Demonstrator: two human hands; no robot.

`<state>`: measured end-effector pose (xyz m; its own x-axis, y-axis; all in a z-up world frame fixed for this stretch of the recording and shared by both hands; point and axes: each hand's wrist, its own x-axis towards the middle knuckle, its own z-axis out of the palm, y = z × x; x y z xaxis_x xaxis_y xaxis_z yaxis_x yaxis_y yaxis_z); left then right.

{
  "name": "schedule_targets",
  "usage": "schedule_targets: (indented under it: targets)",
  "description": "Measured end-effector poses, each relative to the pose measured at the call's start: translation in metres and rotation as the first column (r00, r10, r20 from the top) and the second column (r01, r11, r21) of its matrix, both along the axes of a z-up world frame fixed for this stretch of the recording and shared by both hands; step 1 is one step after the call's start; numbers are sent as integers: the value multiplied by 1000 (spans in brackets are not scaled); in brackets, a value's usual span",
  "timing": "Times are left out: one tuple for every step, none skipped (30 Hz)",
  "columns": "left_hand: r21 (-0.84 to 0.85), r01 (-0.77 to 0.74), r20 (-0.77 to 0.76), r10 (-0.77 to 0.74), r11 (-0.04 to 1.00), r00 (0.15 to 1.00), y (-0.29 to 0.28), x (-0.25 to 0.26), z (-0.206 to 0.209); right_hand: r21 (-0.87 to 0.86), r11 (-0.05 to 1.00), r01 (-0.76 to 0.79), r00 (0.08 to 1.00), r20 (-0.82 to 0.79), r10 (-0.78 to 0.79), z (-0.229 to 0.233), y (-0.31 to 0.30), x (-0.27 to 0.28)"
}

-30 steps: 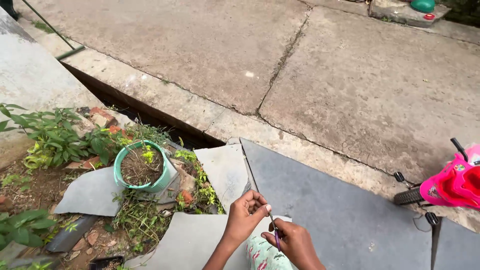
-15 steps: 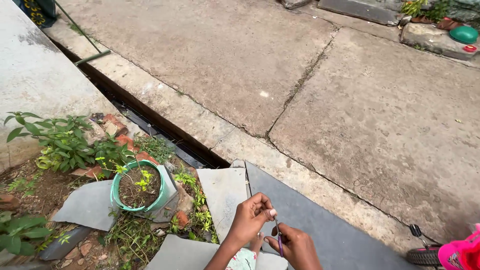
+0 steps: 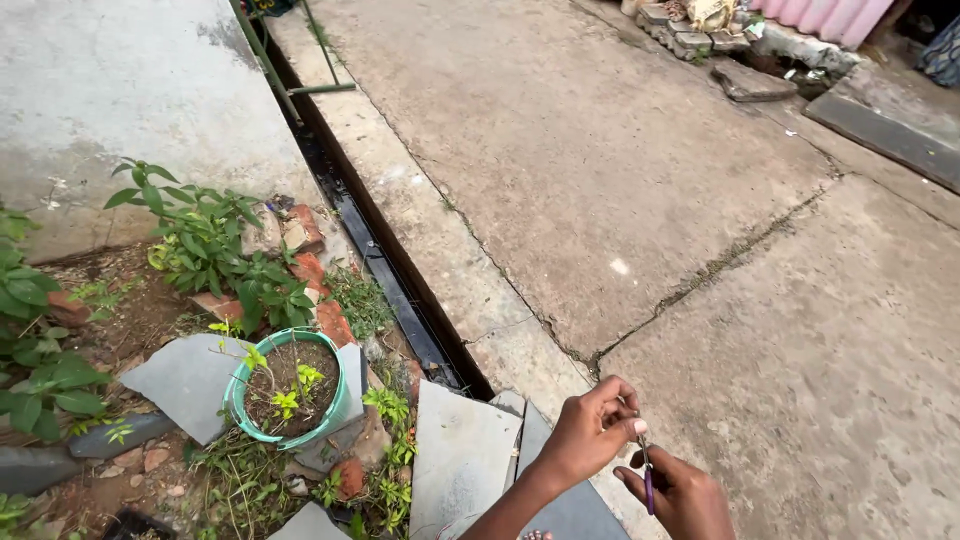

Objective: Pruning and cutting various green plants and small branches using a pair of scissors in an outdoor garden.

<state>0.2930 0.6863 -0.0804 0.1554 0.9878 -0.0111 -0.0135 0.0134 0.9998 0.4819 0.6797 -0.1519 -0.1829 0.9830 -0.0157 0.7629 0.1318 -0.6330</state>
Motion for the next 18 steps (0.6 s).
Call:
schedule_targets:
  targets:
    - [8,-50,-2,50,999,999,6,-4,2,60,993,-99,995,26,97,9,15,-3]
    - [14,-68,-13,68,998,998,10,-18,-3,66,991,-116,993,16,115,13,27,-14]
    - [-35,-133,31,134,991,990,14,-32,-7,68,971,-227,974,34,225,17,38,-25]
    - [-88,-193,78,200,977,977,16,-43,-12,66,940,-334,942,59,331,22,48,-33]
    - [-83,-208,75,215,975,974,16,-60,-29,72,935,-348,937,55,345,23,55,-50]
    - [-98,-275,131,286,957,949,13,-74,-48,27,895,-445,895,47,443,23,59,-65]
    - [-115,-339,185,355,934,916,9,-89,-68,-16,844,-536,843,34,536,22,62,-80]
    - [-117,-360,189,377,926,907,1,-97,-74,-19,831,-555,831,38,556,23,65,-92]
    - [-127,-433,206,451,892,868,-7,-106,-81,-41,787,-615,788,3,616,24,66,-104]
    - [-135,-509,219,526,850,822,-16,-117,-89,-57,734,-676,736,-35,676,24,67,-120]
    - [-135,-532,220,549,836,806,-25,-125,-93,-57,715,-697,717,-34,696,32,72,-132]
    - [-164,-596,220,618,786,755,-32,-131,-97,-98,643,-760,650,-73,757,41,78,-142]
    - [-192,-655,219,683,731,697,-40,-136,-101,-136,563,-815,577,-113,809,50,84,-153]
    - [-194,-676,222,703,711,676,-44,-142,-103,-138,538,-831,553,-111,826,47,90,-164]
    - [-209,-733,213,762,647,612,-48,-148,-105,-71,455,-888,460,-150,875,43,95,-174]
    - [-226,-786,202,817,576,541,-53,-150,-106,-3,363,-932,358,-184,916,42,100,-182]
    - [-231,-803,204,835,549,512,-51,-155,-108,-9,332,-943,328,-183,927,48,106,-195]
    - [-234,-847,196,877,477,439,-51,-158,-112,10,292,-956,288,-141,947,54,111,-207]
